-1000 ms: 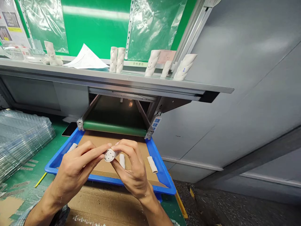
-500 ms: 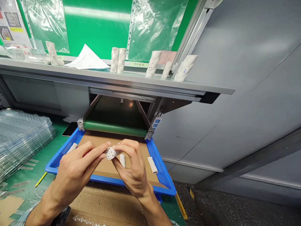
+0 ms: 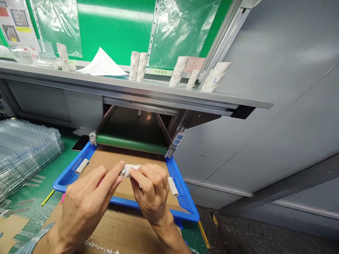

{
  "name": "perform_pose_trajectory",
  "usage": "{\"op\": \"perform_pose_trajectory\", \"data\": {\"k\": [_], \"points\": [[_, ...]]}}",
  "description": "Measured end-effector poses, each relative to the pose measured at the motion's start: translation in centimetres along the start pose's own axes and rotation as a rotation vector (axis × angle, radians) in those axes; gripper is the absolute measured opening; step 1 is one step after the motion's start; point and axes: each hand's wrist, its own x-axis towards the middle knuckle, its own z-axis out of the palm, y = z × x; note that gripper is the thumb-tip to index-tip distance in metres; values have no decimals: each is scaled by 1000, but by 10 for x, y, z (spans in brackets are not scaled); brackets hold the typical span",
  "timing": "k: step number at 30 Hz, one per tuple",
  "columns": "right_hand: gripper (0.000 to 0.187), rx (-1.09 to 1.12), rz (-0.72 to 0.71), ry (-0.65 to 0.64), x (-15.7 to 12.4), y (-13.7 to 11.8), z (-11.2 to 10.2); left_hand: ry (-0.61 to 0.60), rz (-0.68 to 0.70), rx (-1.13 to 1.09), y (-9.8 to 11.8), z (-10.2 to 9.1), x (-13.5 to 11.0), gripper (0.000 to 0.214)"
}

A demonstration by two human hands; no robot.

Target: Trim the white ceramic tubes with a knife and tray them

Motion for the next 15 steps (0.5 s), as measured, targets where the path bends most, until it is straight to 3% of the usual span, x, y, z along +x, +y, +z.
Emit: {"op": "perform_pose_trajectory", "data": {"k": [6,11,15], "points": [[47,-5,-8,-1,-1,0,1,-15,-37,-57,-2,-3,0,28],[48,164,100,-22,2,-2,1,1,-67,-135,-10,-5,6,30],[45,179,129,-24,2,-2,1,-10,-63,-221,-13,-8,7,30]]}}
